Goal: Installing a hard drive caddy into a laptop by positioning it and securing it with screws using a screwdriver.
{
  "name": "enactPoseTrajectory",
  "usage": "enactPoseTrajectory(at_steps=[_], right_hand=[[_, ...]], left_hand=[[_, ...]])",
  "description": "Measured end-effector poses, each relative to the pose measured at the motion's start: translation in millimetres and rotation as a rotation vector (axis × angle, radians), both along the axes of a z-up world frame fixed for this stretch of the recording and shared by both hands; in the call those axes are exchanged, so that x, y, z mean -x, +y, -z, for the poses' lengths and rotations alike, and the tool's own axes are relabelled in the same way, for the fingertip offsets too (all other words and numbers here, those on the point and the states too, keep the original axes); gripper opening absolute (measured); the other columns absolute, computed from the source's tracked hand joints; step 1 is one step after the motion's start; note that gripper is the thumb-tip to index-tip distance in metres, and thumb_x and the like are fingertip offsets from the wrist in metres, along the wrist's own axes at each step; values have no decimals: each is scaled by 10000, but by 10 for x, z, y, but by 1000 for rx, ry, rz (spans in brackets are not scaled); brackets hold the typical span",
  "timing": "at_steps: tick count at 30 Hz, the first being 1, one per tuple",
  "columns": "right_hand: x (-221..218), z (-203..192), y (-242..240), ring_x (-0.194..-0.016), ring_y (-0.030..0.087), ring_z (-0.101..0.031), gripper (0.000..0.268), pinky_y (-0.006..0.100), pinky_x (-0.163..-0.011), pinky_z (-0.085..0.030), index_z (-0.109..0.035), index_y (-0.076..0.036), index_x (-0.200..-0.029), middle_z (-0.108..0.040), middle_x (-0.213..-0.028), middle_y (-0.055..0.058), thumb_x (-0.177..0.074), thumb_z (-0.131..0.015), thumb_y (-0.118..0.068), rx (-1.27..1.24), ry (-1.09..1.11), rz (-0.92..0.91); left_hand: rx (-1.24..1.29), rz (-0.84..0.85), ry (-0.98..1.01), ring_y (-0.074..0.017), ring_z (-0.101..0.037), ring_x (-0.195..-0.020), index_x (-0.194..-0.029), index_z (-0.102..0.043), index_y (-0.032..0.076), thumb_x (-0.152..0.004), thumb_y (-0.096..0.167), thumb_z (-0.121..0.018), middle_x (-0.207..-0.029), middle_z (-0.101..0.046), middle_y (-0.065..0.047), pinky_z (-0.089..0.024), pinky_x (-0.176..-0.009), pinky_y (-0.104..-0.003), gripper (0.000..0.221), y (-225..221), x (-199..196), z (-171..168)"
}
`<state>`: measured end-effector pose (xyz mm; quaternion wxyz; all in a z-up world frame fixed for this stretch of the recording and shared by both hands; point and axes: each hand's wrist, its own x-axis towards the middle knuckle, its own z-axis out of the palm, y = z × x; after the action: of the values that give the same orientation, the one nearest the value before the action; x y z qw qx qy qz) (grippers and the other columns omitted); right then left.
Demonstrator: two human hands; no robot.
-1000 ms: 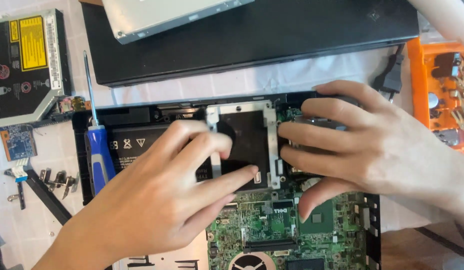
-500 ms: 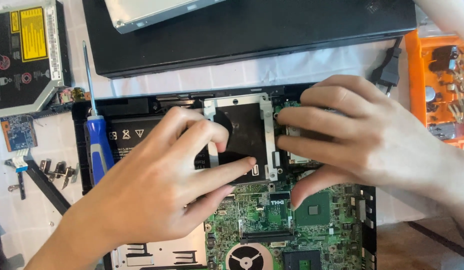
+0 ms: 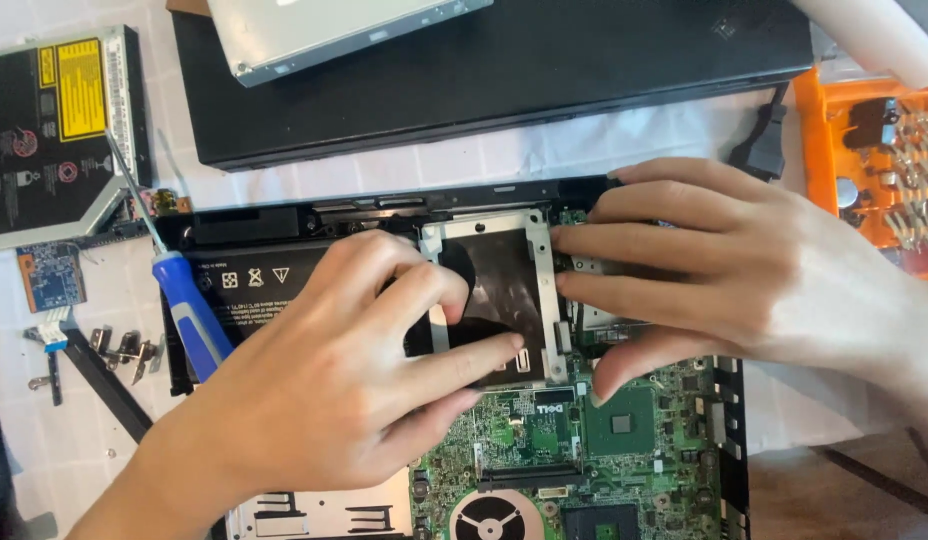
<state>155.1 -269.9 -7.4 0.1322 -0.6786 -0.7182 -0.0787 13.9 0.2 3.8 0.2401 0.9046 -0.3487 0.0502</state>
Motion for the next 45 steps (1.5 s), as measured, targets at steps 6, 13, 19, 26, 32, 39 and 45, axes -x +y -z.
enactPoseTrajectory(at_steps=[6, 13, 19, 26, 32, 39, 45], right_hand=[[42, -49, 30, -1070, 299, -681, 516, 503, -995, -558, -715, -139, -1088, -721, -1233, 73, -887, -754, -612, -19, 14, 21], [75, -23, -6, -1083, 295, -689, 653, 471, -994, -571, -681, -124, -1102, -707, -1216, 86, -854, -743, -725, 17, -64, 1], [52, -8, -31, -1092, 300, -701, 585, 480, -998, -581, -701, -80, -1118, -716, -1220, 114, -861, -778, -599, 8, 30, -13], [78, 7, -24, -1098, 287, -703, 609, 485, -1009, -577, -716, -80, -1142, -723, -1214, 107, -854, -796, -611, -16, 29, -37], [250, 39, 76, -1169, 300, -660, 404, 525, -1068, -552, -710, -87, -1205, -695, -1293, 66, -920, -827, -347, -72, 175, -54], [324, 141, 85, -1109, 285, -656, 408, 472, -1001, -533, -715, -99, -1213, -715, -1245, 79, -887, -839, -311, -58, 225, -64], [317, 132, 96, -1082, 295, -635, 395, 489, -993, -524, -688, -76, -1200, -699, -1274, 70, -901, -800, -310, -41, 206, -85]], left_hand=[[-7, -29, -27, -332, -484, -949, -1194, -749, 104, -970, 231, -699, -1070, -555, -130, -477, -818, -458, 263, 1, 2, 19], [33, -7, 31, -317, -496, -961, -1232, -742, 119, -972, 216, -689, -1046, -521, -137, -448, -1058, -628, 283, -11, -13, 16], [61, 9, 84, -317, -488, -966, -1271, -713, 88, -968, 184, -686, -1027, -495, -142, -376, -1152, -694, 319, -19, -41, 46], [-86, -67, 157, -506, -345, -1352, -1344, -697, 247, -939, 263, -691, -1503, -419, -197, -555, -885, -579, 406, -14, 21, 52], [-118, -41, 125, -484, -284, -1403, -1364, -676, 190, -939, 182, -689, -1535, -376, -209, -561, -828, -541, 426, 2, 56, 39], [-166, 10, 54, -542, -305, -1396, -1388, -666, 141, -831, -109, -639, -1541, -372, -271, -637, -643, -417, 611, 50, 111, 68], [-22, 8, -55, -448, -481, -1349, -1179, -715, 1, -963, 240, -758, -1334, -620, -247, -467, -1126, -532, 326, 90, 85, 57]])
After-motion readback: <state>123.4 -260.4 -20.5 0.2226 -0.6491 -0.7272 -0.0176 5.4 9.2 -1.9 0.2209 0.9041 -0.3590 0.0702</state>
